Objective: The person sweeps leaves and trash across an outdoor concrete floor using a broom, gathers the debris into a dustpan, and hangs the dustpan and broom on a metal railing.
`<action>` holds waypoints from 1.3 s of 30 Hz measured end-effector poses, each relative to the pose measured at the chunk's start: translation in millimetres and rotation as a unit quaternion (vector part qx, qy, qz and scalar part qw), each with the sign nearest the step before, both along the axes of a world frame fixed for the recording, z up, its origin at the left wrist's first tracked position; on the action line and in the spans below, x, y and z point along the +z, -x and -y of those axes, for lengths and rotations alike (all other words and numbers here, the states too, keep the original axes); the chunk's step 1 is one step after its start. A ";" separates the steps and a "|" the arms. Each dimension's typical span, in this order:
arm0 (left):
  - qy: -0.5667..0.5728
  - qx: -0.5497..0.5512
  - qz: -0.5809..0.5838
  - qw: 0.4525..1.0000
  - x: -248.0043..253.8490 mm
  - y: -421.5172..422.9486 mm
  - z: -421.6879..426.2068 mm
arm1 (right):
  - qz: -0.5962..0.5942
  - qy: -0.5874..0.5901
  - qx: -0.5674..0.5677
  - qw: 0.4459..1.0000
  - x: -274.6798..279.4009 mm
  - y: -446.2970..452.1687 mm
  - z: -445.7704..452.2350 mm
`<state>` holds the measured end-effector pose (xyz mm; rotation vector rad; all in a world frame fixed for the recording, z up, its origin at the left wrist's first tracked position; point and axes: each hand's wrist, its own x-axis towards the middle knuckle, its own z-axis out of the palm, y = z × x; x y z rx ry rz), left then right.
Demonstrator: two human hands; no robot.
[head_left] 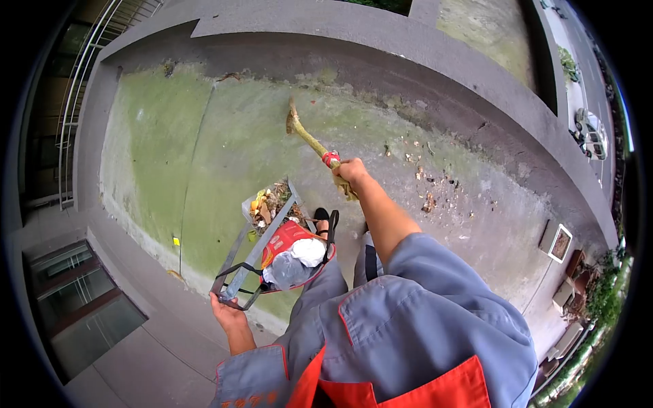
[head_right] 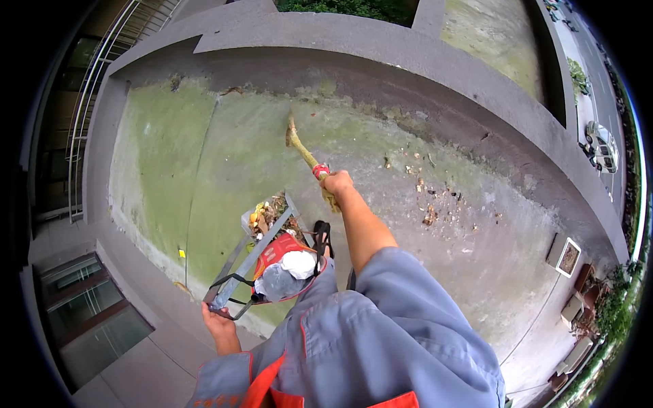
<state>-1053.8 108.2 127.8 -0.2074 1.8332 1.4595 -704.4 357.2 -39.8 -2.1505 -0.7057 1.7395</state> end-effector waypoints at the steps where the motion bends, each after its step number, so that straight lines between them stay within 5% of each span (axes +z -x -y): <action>1: -0.011 -0.039 -0.009 0.999 2.8 0.7 -14.4 | -0.007 0.047 -0.026 0.999 -1.6 3.5 -15.2; 7: 0.000 -0.149 0.006 0.989 -30.2 40.4 -77.8 | -0.048 0.012 -0.385 0.922 20.7 -52.0 104.6; 14: 0.016 -0.264 0.007 0.964 -68.0 53.3 -129.5 | 0.020 -0.005 -0.567 0.824 101.8 -60.2 257.4; 19: 0.021 -0.324 -0.002 0.946 -62.9 42.8 -159.3 | 0.018 -0.050 -0.491 0.869 133.0 4.6 260.5; 26: -0.010 -0.368 0.006 0.930 -34.2 27.0 -176.5 | 0.102 -0.002 -0.375 0.921 69.8 -17.2 211.3; 28: -0.008 -0.366 0.002 0.930 -23.2 26.5 -167.2 | 0.023 -0.007 -0.483 0.875 44.7 -37.0 255.1; 31: -0.011 -0.376 0.011 0.926 -17.0 1.4 -180.3 | 0.009 -0.009 -0.558 0.830 110.4 -46.9 266.4; 36: 0.008 -0.391 -0.003 0.920 -16.9 -55.4 -169.2 | 0.130 -0.065 -0.363 0.920 118.8 -32.9 279.8; 39: 0.009 -0.414 -0.006 0.910 -11.0 -85.6 -191.4 | 0.097 -0.017 -0.284 0.954 89.3 -64.7 188.3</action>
